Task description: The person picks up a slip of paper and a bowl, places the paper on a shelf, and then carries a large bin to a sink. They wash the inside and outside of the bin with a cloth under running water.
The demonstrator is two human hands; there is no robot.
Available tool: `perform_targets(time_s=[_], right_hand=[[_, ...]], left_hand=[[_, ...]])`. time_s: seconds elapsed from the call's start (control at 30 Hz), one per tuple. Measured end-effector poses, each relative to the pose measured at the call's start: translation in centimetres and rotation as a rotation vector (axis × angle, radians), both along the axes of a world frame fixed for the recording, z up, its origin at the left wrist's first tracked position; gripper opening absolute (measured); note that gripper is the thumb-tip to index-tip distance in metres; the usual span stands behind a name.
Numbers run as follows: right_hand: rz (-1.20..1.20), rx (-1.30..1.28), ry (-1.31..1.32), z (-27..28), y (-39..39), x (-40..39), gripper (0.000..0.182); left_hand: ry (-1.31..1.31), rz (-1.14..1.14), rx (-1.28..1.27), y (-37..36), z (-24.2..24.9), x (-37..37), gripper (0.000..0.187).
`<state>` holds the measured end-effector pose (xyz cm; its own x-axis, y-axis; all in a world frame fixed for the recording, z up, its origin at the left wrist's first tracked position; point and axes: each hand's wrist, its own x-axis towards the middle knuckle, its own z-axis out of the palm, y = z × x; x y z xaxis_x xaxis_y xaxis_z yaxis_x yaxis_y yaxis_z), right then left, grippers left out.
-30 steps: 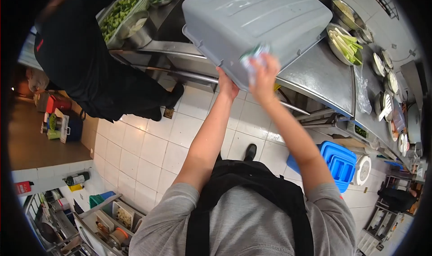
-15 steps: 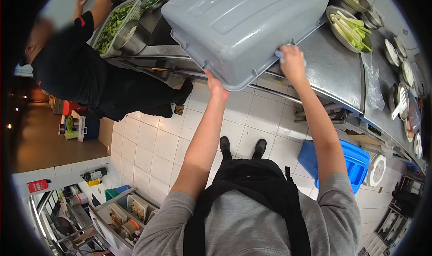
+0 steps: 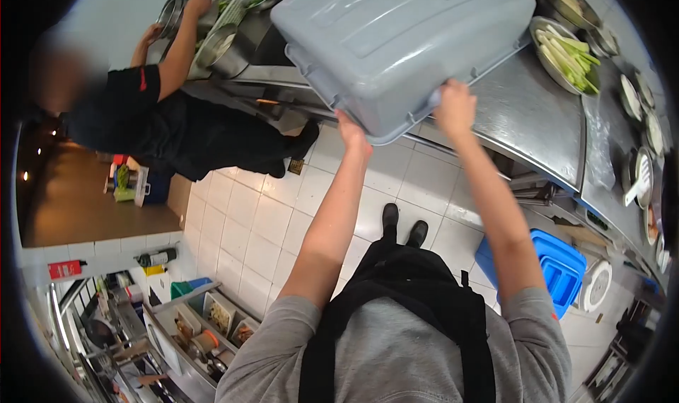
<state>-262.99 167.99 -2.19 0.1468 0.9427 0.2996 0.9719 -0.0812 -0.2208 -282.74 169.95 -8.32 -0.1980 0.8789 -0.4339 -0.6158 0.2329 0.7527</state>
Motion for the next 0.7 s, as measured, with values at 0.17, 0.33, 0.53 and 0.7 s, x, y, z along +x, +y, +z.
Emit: perform_targets(time_s=[0.17,0.33,0.53,0.7], right_hand=[[0.101,-0.042,0.168,0.1,-0.9,-2.0,0.012],[-0.069,0.071,0.094,-0.2,0.3,-1.8,0.016],[0.292,0.068,0.663,-0.2,-0.7,-2.7,0.022],[0.573,0.149,0.258,0.8,-6.6,-9.7,0.025]], left_hand=[[0.023,-0.015,-0.001,0.2,0.2,-0.2,0.059],[-0.031,-0.008,0.011,0.8,0.9,0.7,0.06],[0.02,0.011,0.041,2.2,0.8,-1.2,0.06],[0.142,-0.052,-0.019,1.6,0.6,-1.1,0.061]])
